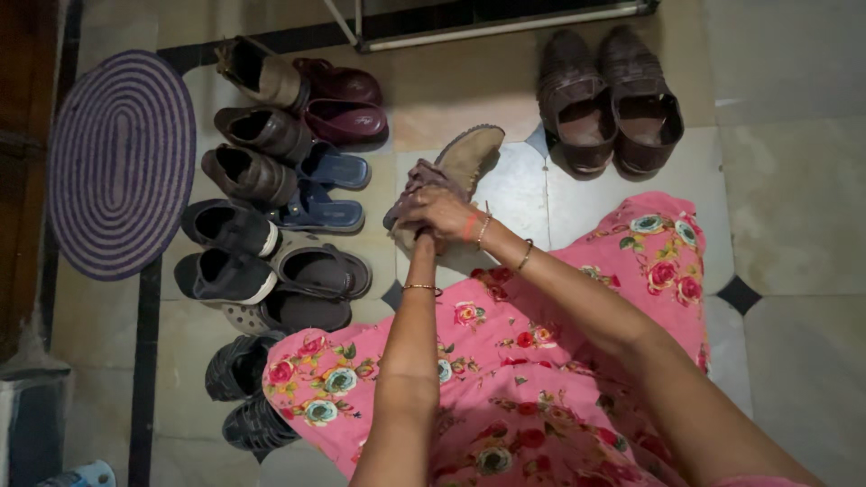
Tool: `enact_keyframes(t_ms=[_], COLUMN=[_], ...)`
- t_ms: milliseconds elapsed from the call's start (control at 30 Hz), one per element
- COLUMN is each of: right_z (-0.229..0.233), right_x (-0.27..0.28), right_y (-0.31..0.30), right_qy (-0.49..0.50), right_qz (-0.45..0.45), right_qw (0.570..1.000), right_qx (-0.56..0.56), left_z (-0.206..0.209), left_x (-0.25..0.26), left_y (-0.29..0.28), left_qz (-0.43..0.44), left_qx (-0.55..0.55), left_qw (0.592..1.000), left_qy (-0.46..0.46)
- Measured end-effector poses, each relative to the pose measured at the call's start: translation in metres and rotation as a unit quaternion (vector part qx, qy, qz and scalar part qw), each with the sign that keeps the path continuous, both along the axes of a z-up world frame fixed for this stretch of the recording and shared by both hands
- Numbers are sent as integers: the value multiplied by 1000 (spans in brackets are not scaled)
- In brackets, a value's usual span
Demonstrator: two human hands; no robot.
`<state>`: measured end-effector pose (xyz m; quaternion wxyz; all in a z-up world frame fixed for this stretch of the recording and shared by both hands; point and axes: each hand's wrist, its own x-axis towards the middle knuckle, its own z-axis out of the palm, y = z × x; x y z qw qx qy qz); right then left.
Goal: The person sits on the floor and wipes a brown leather shoe with a cloth. They then pick up a beige lace-up shoe and wipe it with the same cloth.
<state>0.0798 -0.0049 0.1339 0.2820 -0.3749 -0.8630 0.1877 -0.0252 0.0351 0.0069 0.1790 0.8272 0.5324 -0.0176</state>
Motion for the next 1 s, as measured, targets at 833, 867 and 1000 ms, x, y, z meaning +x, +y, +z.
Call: enact_keyframes(t_ms=[833,867,1000], right_z=[15,19,29], right_x=[7,17,62], right_y=[-5,-5,0], right_qy=[-45,-50,-31], right_qz=[46,43,-2], right_qw=[996,997,998], right_qx=[64,48,55], left_z=[-12,-14,-18], left_x=[-21,-18,-9], left_y=[-8,-10,-12], left_qz=[18,13,0], left_qx=[-28,-34,-54], left_qw=[999,999,994], left_qy=[-3,-20,-95])
